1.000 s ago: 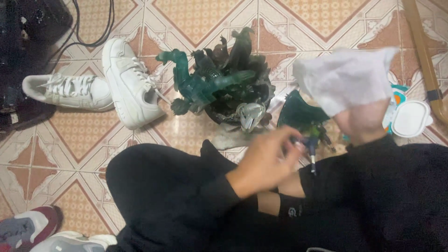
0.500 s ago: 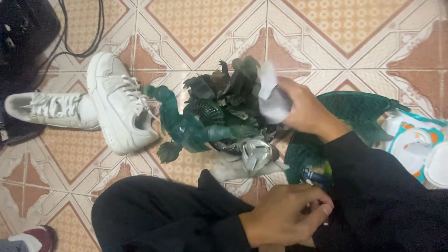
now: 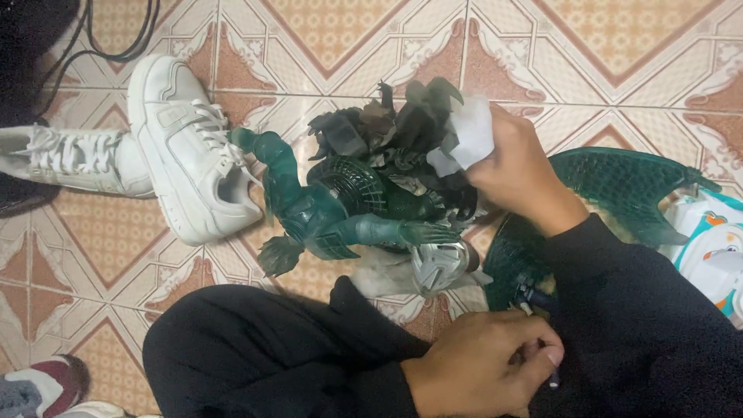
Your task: The person sits on the floor and wipes a green dragon statue with a white wipe. They rotate the statue to clean different sides, including the wings and base, using the wipe throughout the clip.
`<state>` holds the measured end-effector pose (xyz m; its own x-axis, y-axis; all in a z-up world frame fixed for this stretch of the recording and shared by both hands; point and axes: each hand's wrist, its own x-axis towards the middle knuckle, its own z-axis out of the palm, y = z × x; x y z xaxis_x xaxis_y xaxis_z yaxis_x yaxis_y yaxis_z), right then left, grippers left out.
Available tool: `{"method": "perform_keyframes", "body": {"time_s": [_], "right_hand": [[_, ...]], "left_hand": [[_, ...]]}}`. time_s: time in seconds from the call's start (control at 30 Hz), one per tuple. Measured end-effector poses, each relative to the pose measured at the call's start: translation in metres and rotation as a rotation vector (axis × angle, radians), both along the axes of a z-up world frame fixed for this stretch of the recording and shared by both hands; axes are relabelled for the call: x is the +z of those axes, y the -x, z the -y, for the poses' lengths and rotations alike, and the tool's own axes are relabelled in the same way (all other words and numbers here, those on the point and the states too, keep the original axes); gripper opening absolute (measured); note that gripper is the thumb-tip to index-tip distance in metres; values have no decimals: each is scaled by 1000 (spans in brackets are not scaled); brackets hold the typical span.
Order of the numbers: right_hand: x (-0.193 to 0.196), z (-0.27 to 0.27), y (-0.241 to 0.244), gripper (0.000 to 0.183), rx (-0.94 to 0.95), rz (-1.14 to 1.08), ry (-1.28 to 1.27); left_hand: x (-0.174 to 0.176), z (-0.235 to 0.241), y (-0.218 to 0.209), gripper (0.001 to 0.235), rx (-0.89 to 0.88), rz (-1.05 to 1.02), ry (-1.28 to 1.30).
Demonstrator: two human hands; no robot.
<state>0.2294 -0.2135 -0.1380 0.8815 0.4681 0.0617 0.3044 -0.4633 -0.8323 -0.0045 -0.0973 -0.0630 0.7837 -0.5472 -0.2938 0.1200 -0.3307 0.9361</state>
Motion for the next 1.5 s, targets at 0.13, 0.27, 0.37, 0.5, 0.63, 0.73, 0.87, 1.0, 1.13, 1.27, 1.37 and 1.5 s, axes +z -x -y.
{"method": "perform_keyframes", "body": {"time_s": [0.13,0.27,0.37,0.5,0.63,0.73,0.87,1.0,1.13,1.27,1.37,1.5], "right_hand": [[-11,-1,7,13,-69,48,4],[-26,2,10,19,-83,246,16],[-30,5,11,23,-86,305,14],[-22,6,13,17,-45,359,-62],[-22,7,14,20,-53,368,-80],[-15,5,16,20,-54,406,-133],[-10,3,15,26,-38,490,-167],[-11,6,15,21,-13,514,-214],[-5,1,19,27,-6,602,-205],[-8,1,21,41,-52,578,-236],[-6,3,21,54,-49,486,-304],[-2,9,20,54,-57,231,-400]], "left_hand": [[-5,3,3,20,13,11,12],[-2,2,0,20,-11,-28,-63],[-11,3,4,17,1,5,-56],[-5,0,-2,21,-22,-23,-57],[-9,1,2,21,-8,21,-60],[-6,2,0,24,-28,-57,-108],[-7,1,1,20,-36,-24,-87],[-8,1,2,23,-40,0,-87],[-11,4,3,23,-47,25,-96],[-12,4,2,23,-61,2,-93],[-15,3,5,22,-50,20,-79],[-20,6,7,22,-68,32,-84]]}}
